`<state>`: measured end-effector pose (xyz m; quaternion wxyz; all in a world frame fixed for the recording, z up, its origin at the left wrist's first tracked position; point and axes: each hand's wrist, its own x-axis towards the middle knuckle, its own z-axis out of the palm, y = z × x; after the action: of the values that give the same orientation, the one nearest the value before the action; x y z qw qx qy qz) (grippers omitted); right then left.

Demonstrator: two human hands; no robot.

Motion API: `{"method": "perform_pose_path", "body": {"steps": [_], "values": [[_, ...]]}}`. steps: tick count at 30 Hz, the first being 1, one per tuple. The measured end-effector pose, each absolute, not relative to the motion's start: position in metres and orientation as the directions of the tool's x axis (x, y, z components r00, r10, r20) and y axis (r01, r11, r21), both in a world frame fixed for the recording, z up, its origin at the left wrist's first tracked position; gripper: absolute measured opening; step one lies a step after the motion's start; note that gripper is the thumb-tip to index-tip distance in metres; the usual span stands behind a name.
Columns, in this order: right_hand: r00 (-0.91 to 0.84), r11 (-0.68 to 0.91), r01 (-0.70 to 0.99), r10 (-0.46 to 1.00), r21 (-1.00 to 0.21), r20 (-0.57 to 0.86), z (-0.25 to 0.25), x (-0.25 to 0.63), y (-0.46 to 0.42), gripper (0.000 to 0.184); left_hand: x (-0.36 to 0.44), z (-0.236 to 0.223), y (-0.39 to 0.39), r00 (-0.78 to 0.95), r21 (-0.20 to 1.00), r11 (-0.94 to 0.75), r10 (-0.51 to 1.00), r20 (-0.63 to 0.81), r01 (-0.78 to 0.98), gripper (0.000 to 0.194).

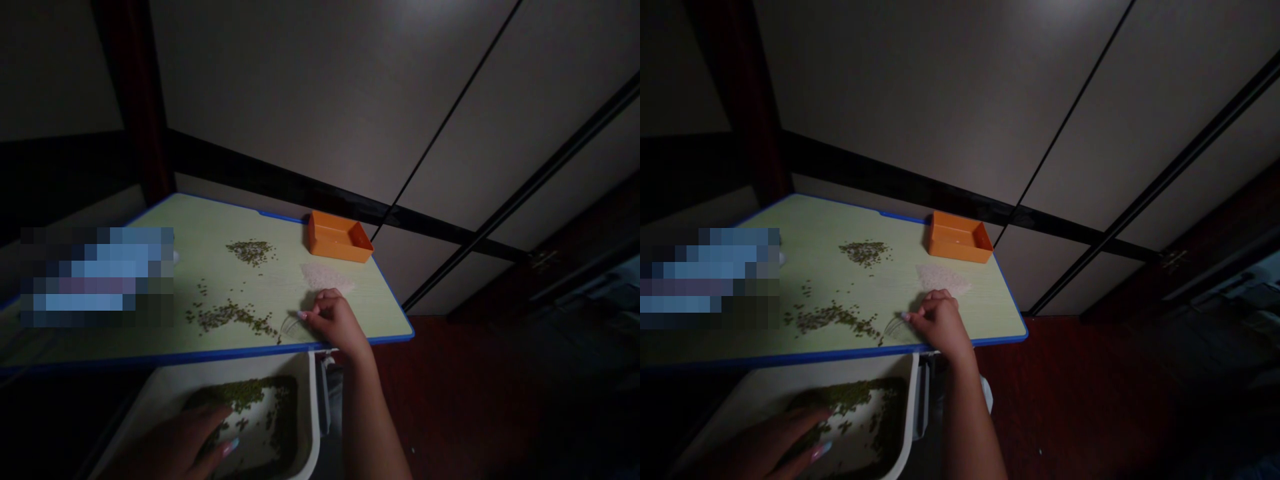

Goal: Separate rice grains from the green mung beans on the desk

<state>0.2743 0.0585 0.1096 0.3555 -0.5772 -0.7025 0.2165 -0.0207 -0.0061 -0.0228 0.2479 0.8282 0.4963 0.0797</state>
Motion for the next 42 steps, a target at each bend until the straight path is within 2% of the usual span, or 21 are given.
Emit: {"method": "perform_pose_path", "body": {"steps": [8, 14, 21, 32, 42], "values": [[-0.140, 0.276, 0.618, 0.960, -0.737, 0.242, 0.109, 0.277, 0.054, 0.035, -0.024, -0.032, -0.007, 0.489, 0.521, -0.406, 0.872, -0.025, 0.751, 0.047], [-0.080, 0.253, 0.641, 0.961, -0.724, 0.265, 0.108, 0.277, 0.056, 0.035, -0.019, -0.024, -0.005, 0.497, 0.516, -0.420, 0.868, -0.011, 0.746, 0.044], [-0.099, 0.252, 0.626, 0.965, -0.738, 0.245, 0.107, 0.273, 0.058, 0.034, -0.022, -0.029, -0.006, 0.493, 0.525, -0.431, 0.870, 0.025, 0.734, 0.043], [-0.175, 0.285, 0.631, 0.959, -0.721, 0.225, 0.117, 0.270, 0.054, 0.034, -0.020, -0.016, -0.006, 0.493, 0.525, -0.394, 0.868, -0.056, 0.754, 0.045], [-0.125, 0.258, 0.648, 0.964, -0.717, 0.234, 0.116, 0.269, 0.056, 0.034, -0.022, -0.027, -0.006, 0.500, 0.529, -0.389, 0.863, -0.079, 0.755, 0.051]]}}
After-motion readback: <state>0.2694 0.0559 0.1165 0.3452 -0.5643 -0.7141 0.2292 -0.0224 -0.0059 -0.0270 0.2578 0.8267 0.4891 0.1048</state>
